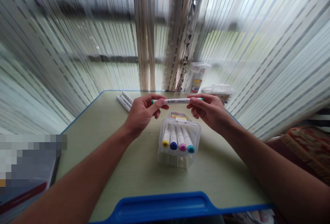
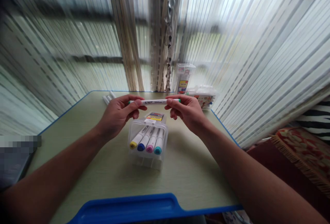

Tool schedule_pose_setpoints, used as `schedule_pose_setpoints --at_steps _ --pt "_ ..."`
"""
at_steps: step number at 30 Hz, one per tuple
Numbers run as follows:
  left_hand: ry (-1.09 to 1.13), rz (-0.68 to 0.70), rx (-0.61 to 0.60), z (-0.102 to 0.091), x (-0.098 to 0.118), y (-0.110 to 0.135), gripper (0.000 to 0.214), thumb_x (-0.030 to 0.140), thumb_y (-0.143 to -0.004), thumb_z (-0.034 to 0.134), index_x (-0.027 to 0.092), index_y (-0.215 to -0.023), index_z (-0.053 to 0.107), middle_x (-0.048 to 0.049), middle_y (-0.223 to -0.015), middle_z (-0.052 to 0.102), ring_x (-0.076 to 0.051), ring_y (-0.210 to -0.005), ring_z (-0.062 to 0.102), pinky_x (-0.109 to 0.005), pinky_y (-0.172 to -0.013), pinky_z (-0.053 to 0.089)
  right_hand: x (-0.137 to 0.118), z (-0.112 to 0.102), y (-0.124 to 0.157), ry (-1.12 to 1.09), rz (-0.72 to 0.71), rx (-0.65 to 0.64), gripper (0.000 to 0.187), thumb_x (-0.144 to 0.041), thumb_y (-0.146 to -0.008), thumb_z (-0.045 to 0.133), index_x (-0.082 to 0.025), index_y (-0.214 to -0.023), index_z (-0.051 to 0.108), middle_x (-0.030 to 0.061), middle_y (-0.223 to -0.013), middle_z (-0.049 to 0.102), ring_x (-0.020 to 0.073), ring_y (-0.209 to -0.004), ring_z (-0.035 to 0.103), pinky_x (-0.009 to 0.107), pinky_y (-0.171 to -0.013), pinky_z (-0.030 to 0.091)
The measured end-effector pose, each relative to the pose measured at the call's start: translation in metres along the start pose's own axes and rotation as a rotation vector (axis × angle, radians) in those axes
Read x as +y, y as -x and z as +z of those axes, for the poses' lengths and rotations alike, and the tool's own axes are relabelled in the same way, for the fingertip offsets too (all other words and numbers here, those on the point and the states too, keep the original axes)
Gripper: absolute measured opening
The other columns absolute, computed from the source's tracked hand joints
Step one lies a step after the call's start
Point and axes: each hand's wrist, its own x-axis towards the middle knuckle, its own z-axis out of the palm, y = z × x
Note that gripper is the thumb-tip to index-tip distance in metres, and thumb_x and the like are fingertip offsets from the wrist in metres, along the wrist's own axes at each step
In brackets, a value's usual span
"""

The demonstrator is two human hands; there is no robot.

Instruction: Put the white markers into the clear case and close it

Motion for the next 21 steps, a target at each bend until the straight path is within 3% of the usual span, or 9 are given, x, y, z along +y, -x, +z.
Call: schedule_pose_setpoints --at_steps 11,21 --pt "0.149 -0.037 0.035 -0.0015 0.0004 -0.0023 0.029 0.034 -0.087 0.062 0.01 -0.103 0.067 -0.0107 -0.081 0.073 -0.008 -0.048 0.052 -0.024 -0.051 0.042 -0.0063 0.0017 0.0008 -0.048 0.036 -0.008 0.028 -0.038 -0.082 0.071 -0.016 -0.099 0.073 0.0086 -0.082 0.076 0.0119 -0.047 0.06 0.024 -0.041 0.042" --pt "-0.068 0.015 0.006 -0.0028 -0.0027 -0.0016 0.028 0.031 -0.08 0.072 0.011 -0.099 0.068 -0.0045 -0.071 0.069 -0.007 -0.048 0.051 -0.021 -0.048 0.039 0.0013 0.0003 0.0003 0.038 -0.021 -0.009 0.027 -0.035 -0.074 0.081 -0.016 -0.091 0.076 0.0065 -0.074 0.075 0.0097 -0.046 0.059 0.022 -0.042 0.044"
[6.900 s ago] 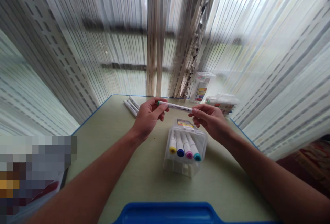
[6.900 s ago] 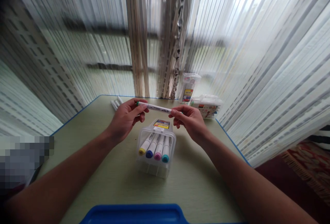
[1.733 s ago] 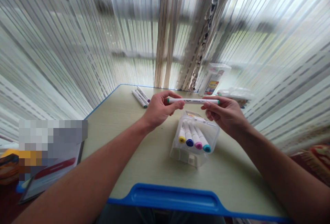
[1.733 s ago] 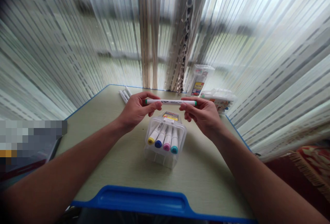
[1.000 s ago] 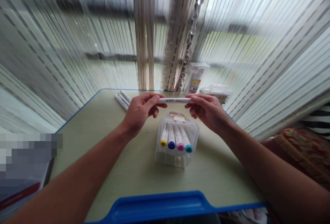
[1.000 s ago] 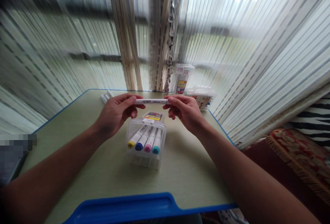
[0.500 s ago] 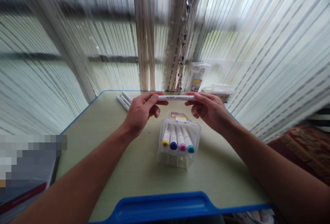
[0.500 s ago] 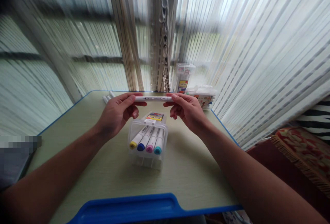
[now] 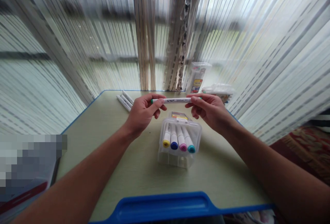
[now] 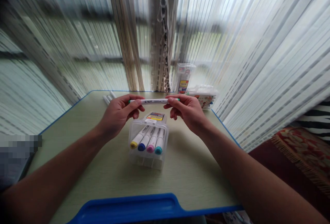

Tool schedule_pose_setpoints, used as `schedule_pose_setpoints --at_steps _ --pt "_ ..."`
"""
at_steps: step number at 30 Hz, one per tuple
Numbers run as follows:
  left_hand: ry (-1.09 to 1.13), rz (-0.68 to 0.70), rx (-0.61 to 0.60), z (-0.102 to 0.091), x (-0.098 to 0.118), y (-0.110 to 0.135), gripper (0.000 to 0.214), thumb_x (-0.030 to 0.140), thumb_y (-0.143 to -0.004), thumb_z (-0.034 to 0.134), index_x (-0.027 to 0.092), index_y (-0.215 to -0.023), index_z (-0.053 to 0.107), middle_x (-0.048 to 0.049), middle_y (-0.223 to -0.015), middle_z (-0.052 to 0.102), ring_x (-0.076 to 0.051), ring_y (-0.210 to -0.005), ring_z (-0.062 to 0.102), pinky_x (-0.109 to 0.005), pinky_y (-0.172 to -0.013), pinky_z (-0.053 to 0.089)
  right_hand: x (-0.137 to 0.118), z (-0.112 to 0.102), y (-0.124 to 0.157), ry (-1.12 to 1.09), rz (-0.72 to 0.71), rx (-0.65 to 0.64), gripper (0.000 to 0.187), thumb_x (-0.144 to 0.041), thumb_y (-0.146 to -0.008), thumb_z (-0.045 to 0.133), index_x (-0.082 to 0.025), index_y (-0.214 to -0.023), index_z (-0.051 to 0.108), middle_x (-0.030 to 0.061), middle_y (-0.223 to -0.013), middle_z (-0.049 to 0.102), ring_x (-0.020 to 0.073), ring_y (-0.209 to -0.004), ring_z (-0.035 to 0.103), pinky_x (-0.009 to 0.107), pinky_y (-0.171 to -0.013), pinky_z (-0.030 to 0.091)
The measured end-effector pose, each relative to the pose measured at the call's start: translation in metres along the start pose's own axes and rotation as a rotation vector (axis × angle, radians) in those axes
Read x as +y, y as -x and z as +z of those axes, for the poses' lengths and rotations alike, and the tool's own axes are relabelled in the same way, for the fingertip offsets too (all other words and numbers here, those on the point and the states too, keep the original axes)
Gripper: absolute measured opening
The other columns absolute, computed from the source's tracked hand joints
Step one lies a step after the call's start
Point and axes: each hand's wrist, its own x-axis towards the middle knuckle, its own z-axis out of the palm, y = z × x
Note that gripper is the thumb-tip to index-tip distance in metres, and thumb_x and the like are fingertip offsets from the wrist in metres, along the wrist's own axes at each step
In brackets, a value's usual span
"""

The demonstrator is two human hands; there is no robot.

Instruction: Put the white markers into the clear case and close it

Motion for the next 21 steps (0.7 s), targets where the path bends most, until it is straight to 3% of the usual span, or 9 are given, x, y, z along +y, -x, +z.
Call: schedule_pose_setpoints --at_steps 9,21 --pt "-0.035 0.018 -0.011 0.0017 -0.0002 0.0016 0.029 0.032 -0.077 0.077 0.011 -0.095 0.07 -0.0043 -0.07 0.069 -0.006 -0.049 0.05 -0.02 -0.048 0.038 0.0019 -0.0003 0.0002 0.037 -0.01 0.009 0.025 -0.031 -0.069 0.085 -0.016 -0.087 0.076 0.004 -0.066 0.072 0.0093 -0.045 0.057 0.021 -0.042 0.044" --pt "0.236 -0.067 0.046 0.0016 0.0024 -0.0011 0.023 0.023 -0.089 0.055 0.008 -0.103 0.064 -0.0114 -0.078 0.072 -0.009 -0.047 0.054 -0.023 -0.049 0.043 -0.004 -0.0007 -0.0009 -0.098 0.043 0.012 0.026 -0.032 -0.084 0.07 -0.014 -0.102 0.073 0.0091 -0.079 0.076 0.0118 -0.045 0.061 0.022 -0.04 0.043"
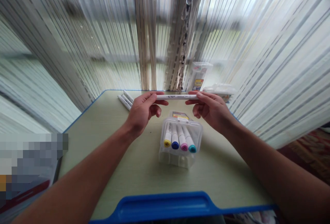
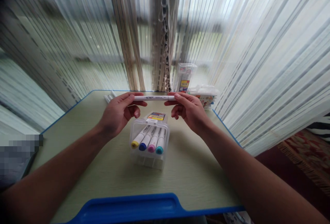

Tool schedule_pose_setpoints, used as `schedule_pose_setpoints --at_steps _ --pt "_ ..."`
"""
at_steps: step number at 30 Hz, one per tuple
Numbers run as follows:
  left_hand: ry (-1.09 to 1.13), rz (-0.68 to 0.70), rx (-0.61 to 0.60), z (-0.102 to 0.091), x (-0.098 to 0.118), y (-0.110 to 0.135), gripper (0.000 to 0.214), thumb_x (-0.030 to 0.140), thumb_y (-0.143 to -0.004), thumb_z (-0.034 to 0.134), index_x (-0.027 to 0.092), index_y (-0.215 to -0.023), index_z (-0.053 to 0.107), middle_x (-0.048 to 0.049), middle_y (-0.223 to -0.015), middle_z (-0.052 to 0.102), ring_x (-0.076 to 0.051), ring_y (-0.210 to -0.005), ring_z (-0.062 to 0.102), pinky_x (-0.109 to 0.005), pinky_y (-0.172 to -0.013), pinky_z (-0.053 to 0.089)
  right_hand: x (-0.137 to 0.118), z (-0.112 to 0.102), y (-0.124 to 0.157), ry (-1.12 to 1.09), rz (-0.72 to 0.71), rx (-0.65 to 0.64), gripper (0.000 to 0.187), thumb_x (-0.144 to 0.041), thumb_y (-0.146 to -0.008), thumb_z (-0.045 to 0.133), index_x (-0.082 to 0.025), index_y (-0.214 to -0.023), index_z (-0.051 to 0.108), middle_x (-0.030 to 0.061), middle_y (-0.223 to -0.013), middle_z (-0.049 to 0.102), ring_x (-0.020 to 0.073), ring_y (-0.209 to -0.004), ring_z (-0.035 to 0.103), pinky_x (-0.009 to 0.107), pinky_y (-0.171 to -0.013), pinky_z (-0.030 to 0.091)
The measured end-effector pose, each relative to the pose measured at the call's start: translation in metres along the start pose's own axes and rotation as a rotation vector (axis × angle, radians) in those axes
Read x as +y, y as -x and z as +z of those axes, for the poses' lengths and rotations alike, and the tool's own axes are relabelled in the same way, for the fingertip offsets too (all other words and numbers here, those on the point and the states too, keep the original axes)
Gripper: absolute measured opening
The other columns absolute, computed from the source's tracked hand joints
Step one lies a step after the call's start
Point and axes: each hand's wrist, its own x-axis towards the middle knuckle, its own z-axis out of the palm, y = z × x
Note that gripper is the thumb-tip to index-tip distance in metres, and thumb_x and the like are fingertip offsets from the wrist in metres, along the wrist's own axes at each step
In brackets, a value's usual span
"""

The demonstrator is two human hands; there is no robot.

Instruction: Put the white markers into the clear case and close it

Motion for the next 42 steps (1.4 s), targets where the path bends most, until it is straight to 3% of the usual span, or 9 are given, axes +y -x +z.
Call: schedule_pose_setpoints --at_steps 4,14,20,26,36,42 --pt "0.027 -0.007 0.014 0.0 0.001 0.0 0.024 0.023 -0.09 0.051 0.007 -0.103 0.064 -0.0119 -0.077 0.072 -0.01 -0.047 0.055 -0.024 -0.05 0.043 -0.001 -0.001 0.0 -0.01 0.016 -0.015 0.027 -0.032 -0.087 0.066 -0.014 -0.107 0.072 0.0102 -0.083 0.076 0.0125 -0.047 0.062 0.023 -0.041 0.044" --pt "-0.171 0.071 -0.031 -0.002 -0.004 0.001 0.029 0.023 -0.08 0.072 0.01 -0.105 0.066 -0.0054 -0.079 0.07 -0.006 -0.05 0.052 -0.021 -0.051 0.042 0.004 0.0 0.0 0.058 -0.067 -0.036 0.025 -0.028 -0.077 0.079 -0.016 -0.098 0.073 0.0059 -0.079 0.075 0.0094 -0.045 0.06 0.021 -0.04 0.045" --pt "-0.227 0.112 -0.068 -0.001 -0.003 0.003 0.032 0.028 -0.077 0.077 0.01 -0.103 0.067 -0.004 -0.073 0.069 -0.007 -0.051 0.051 -0.021 -0.05 0.041 0.006 -0.002 0.001 0.104 -0.102 -0.061 0.026 -0.026 -0.071 0.085 -0.016 -0.092 0.073 0.0028 -0.07 0.073 0.0093 -0.044 0.059 0.021 -0.041 0.046" --pt "-0.232 0.098 -0.038 -0.001 -0.003 0.002 0.03 0.03 -0.075 0.078 0.01 -0.097 0.071 -0.005 -0.077 0.069 -0.006 -0.052 0.052 -0.021 -0.05 0.04 0.003 0.001 0.001 0.106 -0.079 -0.033 0.022 -0.03 -0.073 0.082 -0.015 -0.088 0.074 0.0054 -0.071 0.075 0.0101 -0.044 0.061 0.02 -0.041 0.046" --pt "-0.058 0.029 -0.012 0.0 0.001 0.001 0.024 0.025 -0.089 0.057 0.008 -0.103 0.066 -0.0097 -0.077 0.071 -0.009 -0.049 0.054 -0.023 -0.051 0.043 -0.003 0.001 0.002 0.004 0.002 -0.021 0.026 -0.032 -0.086 0.064 -0.011 -0.1 0.071 0.0107 -0.08 0.077 0.0145 -0.044 0.063 0.025 -0.041 0.045" --pt "-0.033 0.003 0.01 0.001 0.001 0.001 0.026 0.023 -0.091 0.051 0.006 -0.105 0.065 -0.0112 -0.076 0.072 -0.01 -0.048 0.054 -0.023 -0.051 0.043 -0.005 0.002 0.002 -0.007 0.022 -0.002 0.027 -0.031 -0.088 0.056 -0.011 -0.101 0.07 0.0114 -0.079 0.077 0.0157 -0.045 0.064 0.026 -0.042 0.045"
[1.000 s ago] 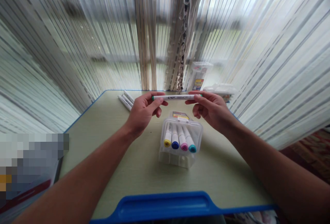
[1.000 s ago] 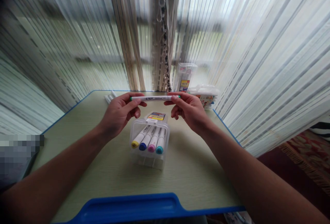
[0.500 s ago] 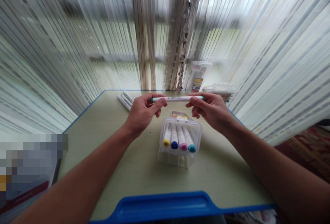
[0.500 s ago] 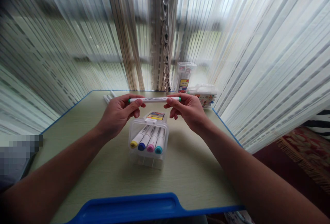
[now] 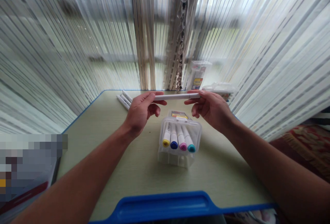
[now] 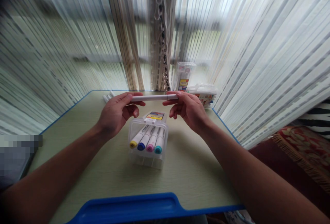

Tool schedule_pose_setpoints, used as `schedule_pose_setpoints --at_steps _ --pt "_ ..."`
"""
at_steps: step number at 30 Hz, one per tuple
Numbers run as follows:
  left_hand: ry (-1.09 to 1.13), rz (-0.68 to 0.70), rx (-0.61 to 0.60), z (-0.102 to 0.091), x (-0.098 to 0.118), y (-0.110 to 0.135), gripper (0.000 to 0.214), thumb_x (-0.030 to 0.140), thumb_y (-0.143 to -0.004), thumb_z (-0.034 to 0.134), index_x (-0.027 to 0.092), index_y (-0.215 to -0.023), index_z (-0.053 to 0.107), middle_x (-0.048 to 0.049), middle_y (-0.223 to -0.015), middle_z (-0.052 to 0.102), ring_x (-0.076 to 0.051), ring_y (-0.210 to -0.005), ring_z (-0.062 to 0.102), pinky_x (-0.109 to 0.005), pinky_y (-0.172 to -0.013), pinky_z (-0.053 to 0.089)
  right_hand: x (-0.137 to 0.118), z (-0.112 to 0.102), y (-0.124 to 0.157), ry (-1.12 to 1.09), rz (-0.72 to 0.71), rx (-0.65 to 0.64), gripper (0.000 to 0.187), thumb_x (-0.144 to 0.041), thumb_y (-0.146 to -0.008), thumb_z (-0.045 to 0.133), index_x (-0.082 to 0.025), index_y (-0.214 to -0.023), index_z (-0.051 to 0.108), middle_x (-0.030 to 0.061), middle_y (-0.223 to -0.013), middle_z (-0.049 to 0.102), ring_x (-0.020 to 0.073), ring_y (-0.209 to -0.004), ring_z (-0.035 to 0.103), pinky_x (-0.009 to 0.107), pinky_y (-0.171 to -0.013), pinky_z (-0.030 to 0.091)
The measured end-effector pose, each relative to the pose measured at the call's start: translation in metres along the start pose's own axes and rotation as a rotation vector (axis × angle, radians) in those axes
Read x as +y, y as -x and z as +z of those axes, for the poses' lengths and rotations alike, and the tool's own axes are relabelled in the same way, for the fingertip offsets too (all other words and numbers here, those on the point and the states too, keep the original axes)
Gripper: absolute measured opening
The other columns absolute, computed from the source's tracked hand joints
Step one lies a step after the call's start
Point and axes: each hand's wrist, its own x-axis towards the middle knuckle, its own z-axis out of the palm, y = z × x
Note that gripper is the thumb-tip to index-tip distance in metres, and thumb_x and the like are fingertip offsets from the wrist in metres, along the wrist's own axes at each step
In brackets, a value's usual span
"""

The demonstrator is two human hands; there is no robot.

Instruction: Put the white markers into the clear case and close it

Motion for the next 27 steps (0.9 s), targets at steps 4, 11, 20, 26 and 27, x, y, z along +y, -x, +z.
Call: schedule_pose_setpoints --at_steps 4,11,20,26,27 --pt "-0.049 0.027 -0.02 -0.001 -0.002 0.0 0.025 0.026 -0.087 0.058 0.008 -0.103 0.066 -0.0095 -0.076 0.071 -0.009 -0.049 0.054 -0.023 -0.051 0.043 0.002 0.001 -0.001 0.026 -0.026 0.003 0.025 -0.034 -0.084 0.065 -0.013 -0.095 0.07 0.01 -0.078 0.076 0.0145 -0.044 0.063 0.025 -0.04 0.044" --pt "-0.231 0.072 -0.055 -0.001 -0.004 0.002 0.025 0.032 -0.079 0.073 0.011 -0.092 0.066 -0.0044 -0.07 0.069 -0.007 -0.049 0.051 -0.02 -0.048 0.039 0.008 -0.001 -0.002 0.119 -0.081 0.013 0.026 -0.036 -0.073 0.082 -0.016 -0.084 0.07 0.0038 -0.066 0.073 0.0102 -0.042 0.059 0.021 -0.039 0.043" --pt "-0.342 0.078 -0.048 0.0 -0.004 0.004 0.035 0.04 -0.067 0.084 0.013 -0.083 0.066 -0.0016 -0.064 0.066 -0.008 -0.048 0.052 -0.02 -0.045 0.037 0.01 -0.002 0.0 0.146 -0.073 -0.012 0.028 -0.031 -0.065 0.088 -0.016 -0.079 0.069 -0.0004 -0.055 0.066 0.0093 -0.041 0.056 0.02 -0.04 0.042" --pt "-0.198 0.085 -0.02 0.0 -0.005 0.001 0.033 0.037 -0.074 0.079 0.012 -0.093 0.069 -0.0042 -0.071 0.069 -0.006 -0.046 0.049 -0.02 -0.045 0.037 0.008 -0.001 -0.001 0.097 -0.057 -0.008 0.026 -0.036 -0.071 0.084 -0.016 -0.081 0.07 0.003 -0.063 0.071 0.0094 -0.043 0.057 0.02 -0.04 0.043" --pt "-0.178 0.08 -0.01 0.0 -0.005 0.001 0.032 0.037 -0.076 0.078 0.012 -0.094 0.069 -0.0048 -0.072 0.07 -0.006 -0.046 0.049 -0.02 -0.045 0.037 0.008 -0.001 -0.001 0.088 -0.06 -0.008 0.026 -0.036 -0.073 0.082 -0.016 -0.082 0.07 0.0039 -0.066 0.072 0.0092 -0.043 0.057 0.02 -0.04 0.043"
